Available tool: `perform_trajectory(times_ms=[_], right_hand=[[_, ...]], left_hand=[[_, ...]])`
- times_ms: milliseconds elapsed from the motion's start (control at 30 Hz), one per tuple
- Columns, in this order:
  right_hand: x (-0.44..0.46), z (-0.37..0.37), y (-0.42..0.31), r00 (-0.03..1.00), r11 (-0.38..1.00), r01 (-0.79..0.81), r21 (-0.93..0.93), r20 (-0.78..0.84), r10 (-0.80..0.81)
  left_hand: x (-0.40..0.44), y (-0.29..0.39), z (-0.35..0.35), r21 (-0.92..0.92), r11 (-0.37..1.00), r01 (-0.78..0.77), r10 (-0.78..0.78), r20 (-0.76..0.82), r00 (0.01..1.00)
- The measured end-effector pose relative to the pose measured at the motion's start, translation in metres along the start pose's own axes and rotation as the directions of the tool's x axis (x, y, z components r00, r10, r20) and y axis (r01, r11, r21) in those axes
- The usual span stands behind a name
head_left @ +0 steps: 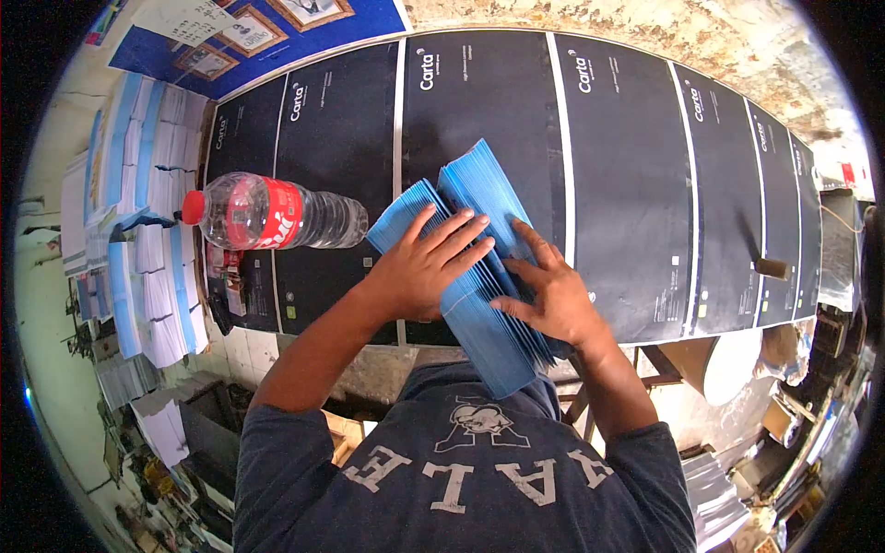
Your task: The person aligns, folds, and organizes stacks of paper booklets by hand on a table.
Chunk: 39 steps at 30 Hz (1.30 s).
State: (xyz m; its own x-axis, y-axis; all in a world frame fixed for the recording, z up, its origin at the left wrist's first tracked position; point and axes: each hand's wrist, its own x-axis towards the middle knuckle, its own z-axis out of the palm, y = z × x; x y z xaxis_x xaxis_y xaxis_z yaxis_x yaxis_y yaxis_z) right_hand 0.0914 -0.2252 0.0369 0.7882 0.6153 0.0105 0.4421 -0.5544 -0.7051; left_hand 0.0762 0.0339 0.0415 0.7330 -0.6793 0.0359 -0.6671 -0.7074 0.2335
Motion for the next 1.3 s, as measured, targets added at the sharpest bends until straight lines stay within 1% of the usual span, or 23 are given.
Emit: perform_trajectory(times_ms=[67,200,233,300,367,400,467,600,700,767,833,900,1000,1067,1133,1200,1267,1300], right_hand=[[0.0,0.0,0.005,1.0,0.998,0.015,0.058,-0.011,-0.014],[0.0,0.002,0.007,0.999,0.995,0.024,0.092,-0.023,-0.022],[0.0,0.002,0.005,0.999,0.985,-0.002,0.173,-0.036,0.008],[0.0,0.003,0.006,0.998,0.967,-0.026,0.253,-0.046,0.039],[-0.002,0.002,0.008,0.996,0.996,0.083,0.019,-0.03,-0.082],[-0.002,0.002,0.007,0.996,0.996,0.083,0.02,-0.03,-0.082],[-0.001,0.001,0.002,1.0,1.0,0.028,-0.001,-0.011,-0.028],[-0.002,0.004,0.008,0.999,0.999,0.026,0.036,-0.02,-0.025],[-0.002,0.006,0.007,0.999,1.0,0.02,0.023,-0.044,-0.019],[0.0,0.0,-0.006,1.0,1.0,-0.025,-0.014,-0.001,0.025],[0.0,0.001,-0.006,1.0,0.999,-0.024,-0.024,-0.005,0.024],[0.0,0.003,-0.005,1.0,0.999,-0.026,-0.035,-0.009,0.026],[0.0,0.002,-0.001,0.999,0.999,-0.029,0.017,-0.012,0.029],[0.0,0.002,-0.001,0.999,0.998,-0.042,0.051,-0.001,0.042],[-0.001,0.005,0.004,0.999,0.997,-0.015,0.077,-0.034,0.017],[-0.002,0.007,0.006,0.998,0.995,0.014,0.101,-0.067,-0.007],[-0.003,0.005,0.003,0.998,0.998,0.056,-0.02,0.012,-0.056],[-0.003,0.003,0.0,0.998,0.998,0.054,-0.02,0.012,-0.054]], left_hand=[[0.001,0.0,0.001,-0.01,1.0,0.0,0.0,-0.008,1.0],[0.001,-0.001,0.0,-0.012,1.0,-0.016,0.016,-0.017,1.0],[0.0,-0.001,0.001,-0.01,1.0,-0.015,0.015,-0.017,1.0],[-0.003,-0.001,0.004,-0.013,1.0,0.004,-0.005,-0.053,0.999],[-0.005,-0.001,0.008,-0.027,1.0,0.008,-0.01,-0.058,0.998],[-0.006,-0.001,0.009,-0.043,0.999,0.011,-0.014,-0.063,0.998],[-0.006,-0.001,0.009,-0.04,0.999,0.013,-0.015,-0.044,0.999],[-0.006,-0.001,0.006,-0.021,1.0,0.011,-0.011,-0.012,1.0],[-0.005,-0.001,0.004,-0.059,0.998,0.017,-0.018,-0.003,1.0],[-0.003,-0.001,0.004,-0.036,0.999,0.015,-0.015,0.004,1.0],[-0.002,-0.002,0.003,-0.014,1.0,0.013,-0.012,0.013,1.0],[0.0,-0.001,0.001,-0.039,0.999,0.015,-0.014,0.021,1.0],[0.002,-0.001,-0.003,-0.016,1.0,0.007,-0.006,0.041,0.999],[0.002,-0.001,0.0,-0.028,1.0,0.009,-0.009,0.021,1.0],[0.0,-0.001,0.003,-0.041,0.999,0.01,-0.01,0.002,1.0],[-0.002,0.0,0.006,-0.015,1.0,0.027,-0.027,-0.058,0.998],[-0.002,0.001,0.005,-0.029,0.999,0.039,-0.04,-0.055,0.998],[-0.002,0.002,0.004,-0.044,0.998,0.052,-0.054,-0.052,0.997]])
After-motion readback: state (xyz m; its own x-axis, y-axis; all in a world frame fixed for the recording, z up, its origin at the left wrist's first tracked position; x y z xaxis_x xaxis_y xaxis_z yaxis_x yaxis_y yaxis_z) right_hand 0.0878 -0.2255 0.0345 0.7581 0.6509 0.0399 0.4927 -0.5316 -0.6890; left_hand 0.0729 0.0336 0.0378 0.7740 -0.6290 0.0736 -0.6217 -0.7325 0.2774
